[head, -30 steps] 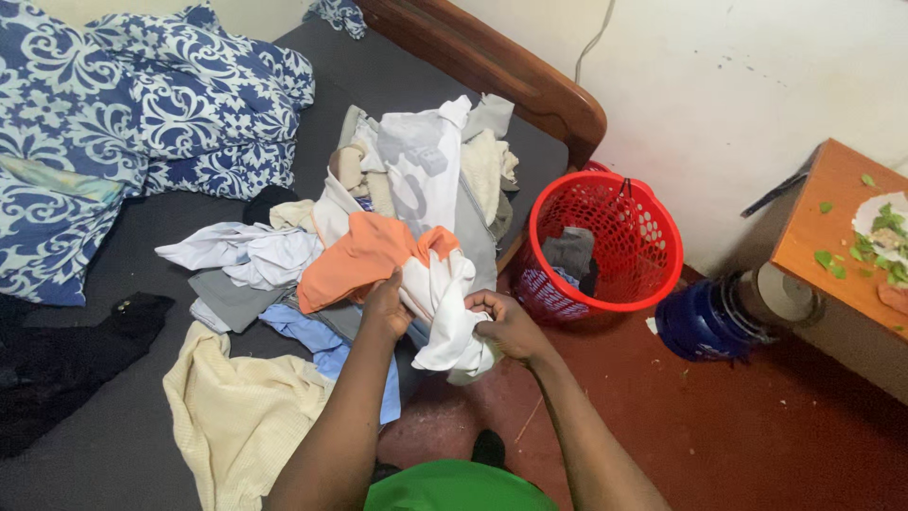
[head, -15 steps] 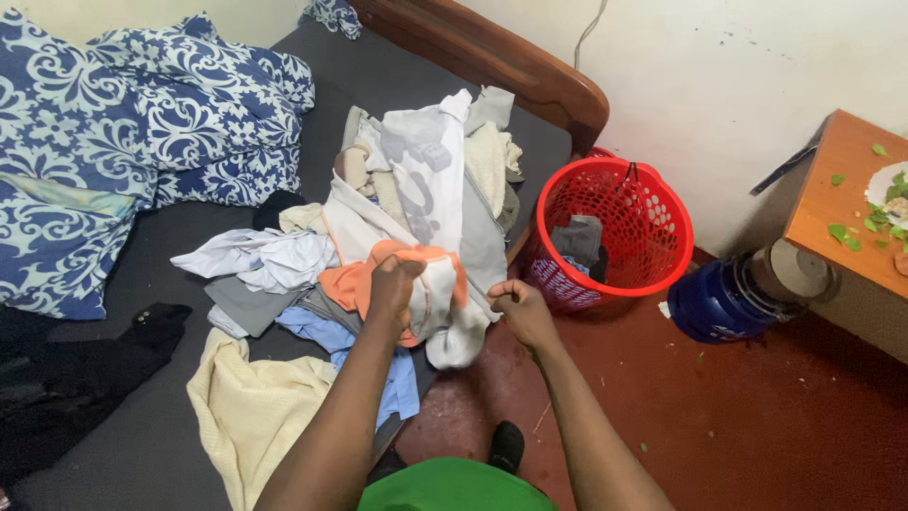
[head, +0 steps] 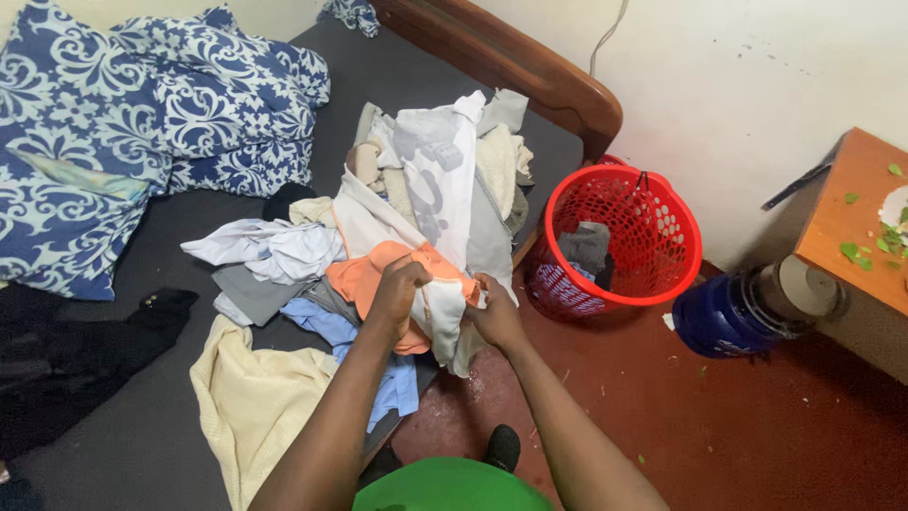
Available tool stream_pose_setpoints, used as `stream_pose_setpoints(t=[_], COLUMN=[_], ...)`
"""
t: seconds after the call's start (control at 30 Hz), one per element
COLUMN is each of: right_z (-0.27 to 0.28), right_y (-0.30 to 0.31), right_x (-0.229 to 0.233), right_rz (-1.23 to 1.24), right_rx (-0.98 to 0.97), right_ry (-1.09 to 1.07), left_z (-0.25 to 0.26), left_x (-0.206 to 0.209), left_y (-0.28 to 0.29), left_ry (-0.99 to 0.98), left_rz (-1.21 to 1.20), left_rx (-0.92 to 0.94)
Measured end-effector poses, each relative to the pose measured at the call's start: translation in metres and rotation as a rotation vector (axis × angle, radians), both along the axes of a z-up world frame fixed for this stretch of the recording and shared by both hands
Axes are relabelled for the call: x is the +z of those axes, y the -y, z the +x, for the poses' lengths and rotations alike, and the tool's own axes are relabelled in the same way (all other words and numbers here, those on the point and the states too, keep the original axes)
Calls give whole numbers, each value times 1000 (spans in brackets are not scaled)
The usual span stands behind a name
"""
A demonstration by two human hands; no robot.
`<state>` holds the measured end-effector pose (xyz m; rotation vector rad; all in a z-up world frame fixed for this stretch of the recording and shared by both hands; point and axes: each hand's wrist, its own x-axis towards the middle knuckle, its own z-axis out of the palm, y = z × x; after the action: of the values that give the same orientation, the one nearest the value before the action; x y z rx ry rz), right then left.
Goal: The person picks up a shirt from a pile on a bed, smooths it out, folds the sleeves and body by hand, and places the folded shirt into a red basket.
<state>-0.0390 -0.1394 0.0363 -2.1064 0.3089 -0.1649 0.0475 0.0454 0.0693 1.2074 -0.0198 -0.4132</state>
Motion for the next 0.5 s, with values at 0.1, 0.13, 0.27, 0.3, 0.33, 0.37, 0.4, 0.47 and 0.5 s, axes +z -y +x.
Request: stream_pose_setpoints(t=[0.1,0.13,0.27,0.3,0.33,0.37,0.4,0.47,0.5], right_z=[4,9,14,13,15,20,20,19,18], right_y=[1,3,18,25,32,38,41,45,47], right_x=[-30,-40,-59,-57,-54,-48,-41,-21,-9], right_rz=[-78,-78,485,374,374,371,367,498,629], right_rx=[70,76,-116,-234,-234,-261,-290,-337,-379], right_ry=[-25,-25,-107,-156,-153,-7,138,182,225], left_z=[5,8,16,16,17,19,20,22,24], left_x=[-15,-20,-23,-19,-15,-10,-7,-4,-4], left_y=[-12,-17,-41,-47,-52,-57,-60,-70,-74], left_ry=[21,21,76,43,46,27,8,22,35], left_rz=[-82,-82,143,294,293,384,476,526,577], left_rx=[-4,2,134,177,176,228,277,334,397])
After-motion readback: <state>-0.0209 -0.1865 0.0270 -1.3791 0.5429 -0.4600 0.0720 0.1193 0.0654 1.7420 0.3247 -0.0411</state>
